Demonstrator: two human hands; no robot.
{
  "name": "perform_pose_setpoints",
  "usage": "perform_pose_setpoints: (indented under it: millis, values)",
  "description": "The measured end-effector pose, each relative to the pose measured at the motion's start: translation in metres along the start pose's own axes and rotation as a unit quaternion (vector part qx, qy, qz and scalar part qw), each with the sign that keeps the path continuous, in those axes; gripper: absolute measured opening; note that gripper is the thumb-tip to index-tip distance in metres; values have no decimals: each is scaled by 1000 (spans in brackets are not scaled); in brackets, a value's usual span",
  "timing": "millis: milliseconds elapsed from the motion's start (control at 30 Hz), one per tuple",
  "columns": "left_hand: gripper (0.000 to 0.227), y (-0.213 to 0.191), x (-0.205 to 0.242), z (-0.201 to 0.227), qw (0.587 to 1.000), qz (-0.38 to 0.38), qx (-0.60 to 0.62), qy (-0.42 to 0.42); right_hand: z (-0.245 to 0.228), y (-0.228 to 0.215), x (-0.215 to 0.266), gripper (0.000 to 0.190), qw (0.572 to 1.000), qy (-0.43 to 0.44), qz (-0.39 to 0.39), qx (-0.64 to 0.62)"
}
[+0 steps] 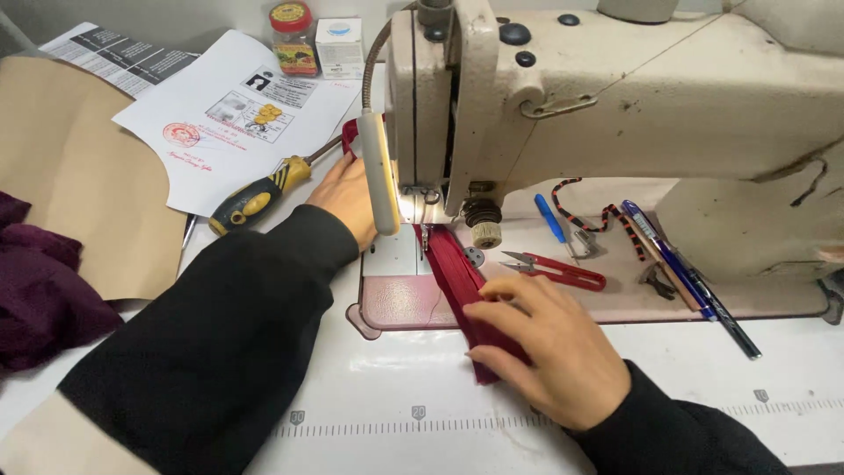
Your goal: Sewing a zipper onto a fabric strip using an industrial sewing machine, including measuring with a ruler and adjusting the machine with a screwdriver
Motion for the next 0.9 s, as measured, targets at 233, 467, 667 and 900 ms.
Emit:
perform_pose_setpoints:
  millis: [233, 467, 667, 900]
  values:
    - [18, 30, -14, -24, 988, -126, -85, -36, 27, 11, 11, 28, 999, 25, -24, -10]
    - [49, 4, 29, 9, 913, -379, -67, -131, 44, -2, 7, 19, 992, 76, -89, -41]
    - [33, -41, 64, 57, 927, -304, 49, -214, -7, -16, 13, 34, 992, -37, -117, -4]
    - [59, -90, 90, 115, 985, -29, -102, 138, 18, 3, 53, 69, 988, -67, -100, 99]
Point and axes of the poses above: each hand's wrist, its own x-axis away from the middle knuckle, its own y-axis out of the palm, z = x × y, the point moved 7 cm from there along -x, towards the middle knuckle, and after that the axes turned 12 degrees about z, right-handed, at the moved point
